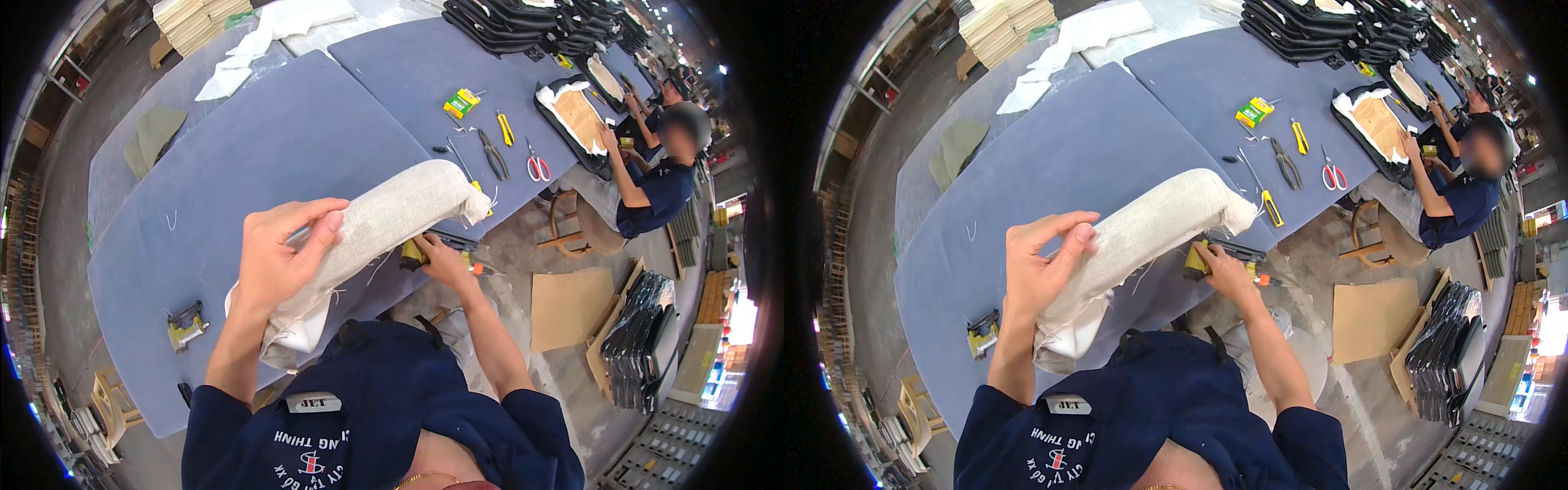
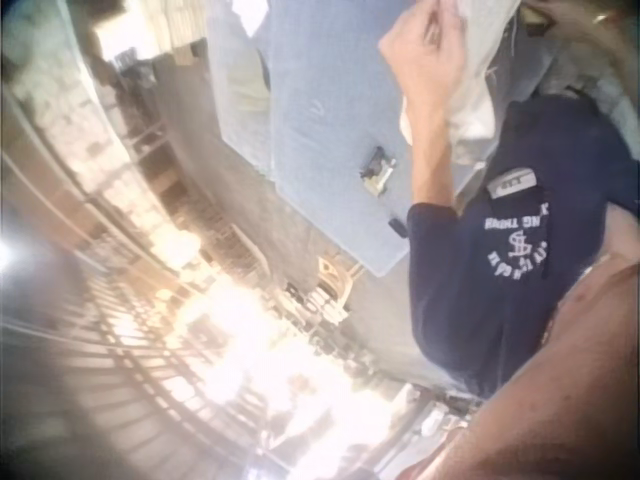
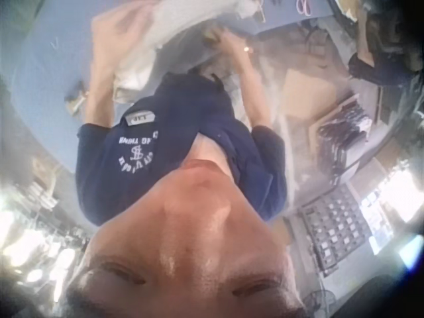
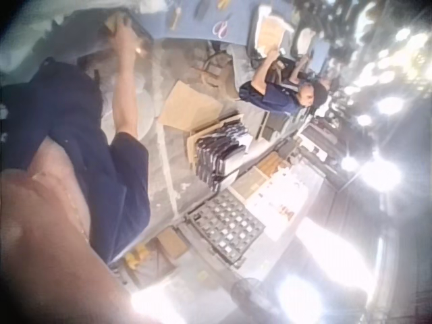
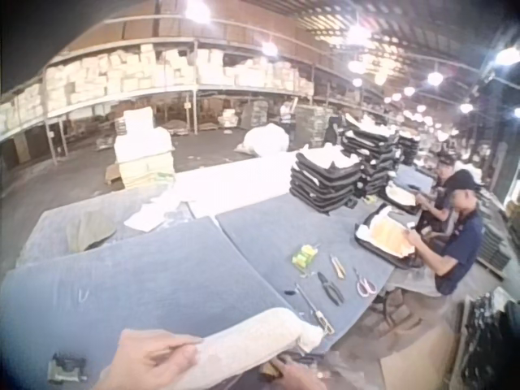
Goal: The person uses a staple gun to attach a white fabric cover to a foam cushion, then uses a screwdriver to press and smooth the fabric edges. The person repeatedly adjusts the fabric and staples it in place.
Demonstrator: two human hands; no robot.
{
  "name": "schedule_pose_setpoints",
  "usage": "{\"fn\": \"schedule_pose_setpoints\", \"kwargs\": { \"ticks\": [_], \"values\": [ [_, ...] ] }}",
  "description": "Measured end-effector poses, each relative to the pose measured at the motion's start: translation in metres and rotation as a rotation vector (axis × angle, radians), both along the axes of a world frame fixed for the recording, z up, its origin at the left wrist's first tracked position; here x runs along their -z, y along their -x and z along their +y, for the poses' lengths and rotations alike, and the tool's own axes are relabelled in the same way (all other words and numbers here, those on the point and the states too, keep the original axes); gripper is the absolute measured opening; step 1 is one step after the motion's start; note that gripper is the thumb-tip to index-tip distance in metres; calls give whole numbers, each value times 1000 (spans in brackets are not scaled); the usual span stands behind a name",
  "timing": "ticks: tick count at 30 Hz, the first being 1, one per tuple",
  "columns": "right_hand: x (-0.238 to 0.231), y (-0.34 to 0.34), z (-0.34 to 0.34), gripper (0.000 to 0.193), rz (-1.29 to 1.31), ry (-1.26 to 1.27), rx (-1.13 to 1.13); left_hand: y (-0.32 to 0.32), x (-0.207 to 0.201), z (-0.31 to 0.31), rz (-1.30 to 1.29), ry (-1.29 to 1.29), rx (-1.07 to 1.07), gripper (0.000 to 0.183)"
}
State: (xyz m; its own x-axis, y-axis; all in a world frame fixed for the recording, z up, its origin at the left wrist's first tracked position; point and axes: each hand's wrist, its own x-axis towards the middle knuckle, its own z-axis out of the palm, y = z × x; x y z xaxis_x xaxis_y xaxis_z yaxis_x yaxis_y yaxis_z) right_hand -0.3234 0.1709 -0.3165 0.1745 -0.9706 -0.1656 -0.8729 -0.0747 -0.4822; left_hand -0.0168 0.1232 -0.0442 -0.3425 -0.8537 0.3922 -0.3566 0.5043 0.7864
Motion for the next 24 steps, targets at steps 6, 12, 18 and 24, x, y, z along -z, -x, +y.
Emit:
{"fn": "schedule_pose_setpoints", "kwargs": {
  "ticks": [6, 12, 18, 24],
  "values": [
    [32, -12, 8, 65, -21, 207, 91, -4, -5, 2, 79, -107, -47, 15],
    [-130, 42, -26, 32, -951, 423, 651, -1, -2, 8, 113, -116, -21, 14],
    [-223, -16, -22, 47, -702, 437, 171, 14, -8, 20, -40, -69, 104, 16],
    [-241, -84, -39, 29, -846, 589, 326, 19, -12, 6, -315, -24, 83, 39]
  ]
}}
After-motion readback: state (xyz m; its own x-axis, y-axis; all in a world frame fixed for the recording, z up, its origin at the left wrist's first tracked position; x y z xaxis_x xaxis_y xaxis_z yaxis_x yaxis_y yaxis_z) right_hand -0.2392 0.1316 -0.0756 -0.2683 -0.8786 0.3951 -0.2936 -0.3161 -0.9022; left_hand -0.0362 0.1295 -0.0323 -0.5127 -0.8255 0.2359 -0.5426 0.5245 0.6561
